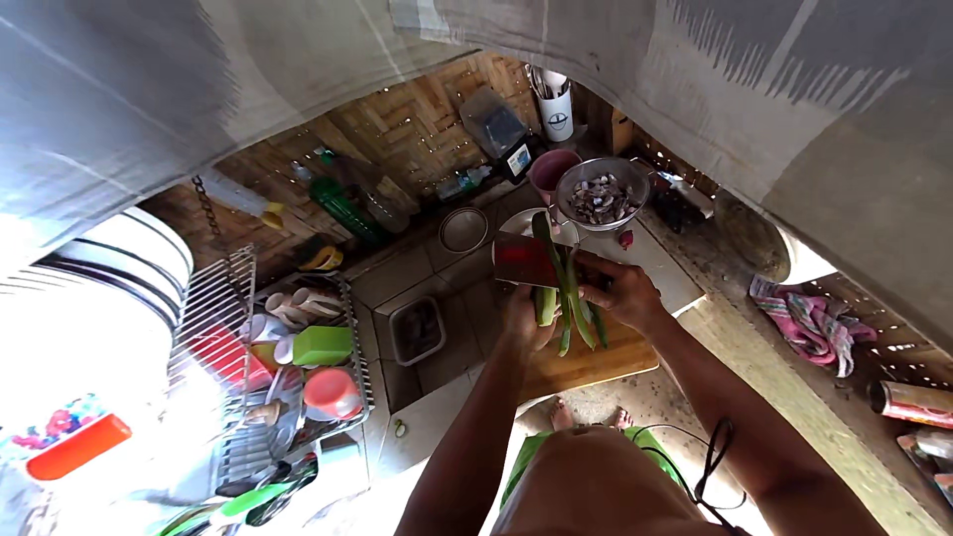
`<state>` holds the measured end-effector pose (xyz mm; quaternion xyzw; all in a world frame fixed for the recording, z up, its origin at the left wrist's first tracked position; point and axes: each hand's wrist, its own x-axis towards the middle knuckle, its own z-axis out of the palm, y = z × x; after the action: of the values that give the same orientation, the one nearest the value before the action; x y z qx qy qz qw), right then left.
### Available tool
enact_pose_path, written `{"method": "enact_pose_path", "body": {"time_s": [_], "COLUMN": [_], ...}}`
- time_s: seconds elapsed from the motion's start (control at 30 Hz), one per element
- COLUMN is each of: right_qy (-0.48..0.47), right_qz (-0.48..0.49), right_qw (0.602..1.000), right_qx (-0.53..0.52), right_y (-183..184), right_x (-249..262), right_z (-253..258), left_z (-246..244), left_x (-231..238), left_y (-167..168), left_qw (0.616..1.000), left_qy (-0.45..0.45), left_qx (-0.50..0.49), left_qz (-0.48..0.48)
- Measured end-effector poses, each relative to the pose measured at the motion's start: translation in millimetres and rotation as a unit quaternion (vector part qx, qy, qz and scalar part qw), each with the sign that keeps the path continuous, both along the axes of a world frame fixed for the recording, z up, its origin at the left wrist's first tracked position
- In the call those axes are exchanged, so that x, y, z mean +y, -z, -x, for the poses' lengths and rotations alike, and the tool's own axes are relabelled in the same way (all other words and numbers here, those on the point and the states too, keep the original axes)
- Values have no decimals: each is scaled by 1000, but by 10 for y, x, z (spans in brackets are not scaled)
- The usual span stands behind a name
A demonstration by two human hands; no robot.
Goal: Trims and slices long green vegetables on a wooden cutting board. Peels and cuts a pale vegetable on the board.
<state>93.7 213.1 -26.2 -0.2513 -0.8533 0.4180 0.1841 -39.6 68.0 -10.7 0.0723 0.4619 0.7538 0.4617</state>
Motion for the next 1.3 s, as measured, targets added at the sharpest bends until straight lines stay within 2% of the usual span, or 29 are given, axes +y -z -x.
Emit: {"method": "enact_pose_path", "body": {"time_s": [0.6,0.97,1.3], "right_qy": [15,25,29], "right_qz": [-26,-59,-66], "right_qw": [1000,998,997], "right_qx": [8,20,24], "right_y": [3,34,30], "right_x": [-27,-22,-34], "right_z": [36,59,82], "left_z": [8,-81,-92], "left_x": [-115,-183,-267], "left_y": [16,-47,-21], "left_qw": [1000,999,999], "left_qy": [27,13,43], "left_qx": [-10,-30,-25], "left_qz": [9,40,16]}}
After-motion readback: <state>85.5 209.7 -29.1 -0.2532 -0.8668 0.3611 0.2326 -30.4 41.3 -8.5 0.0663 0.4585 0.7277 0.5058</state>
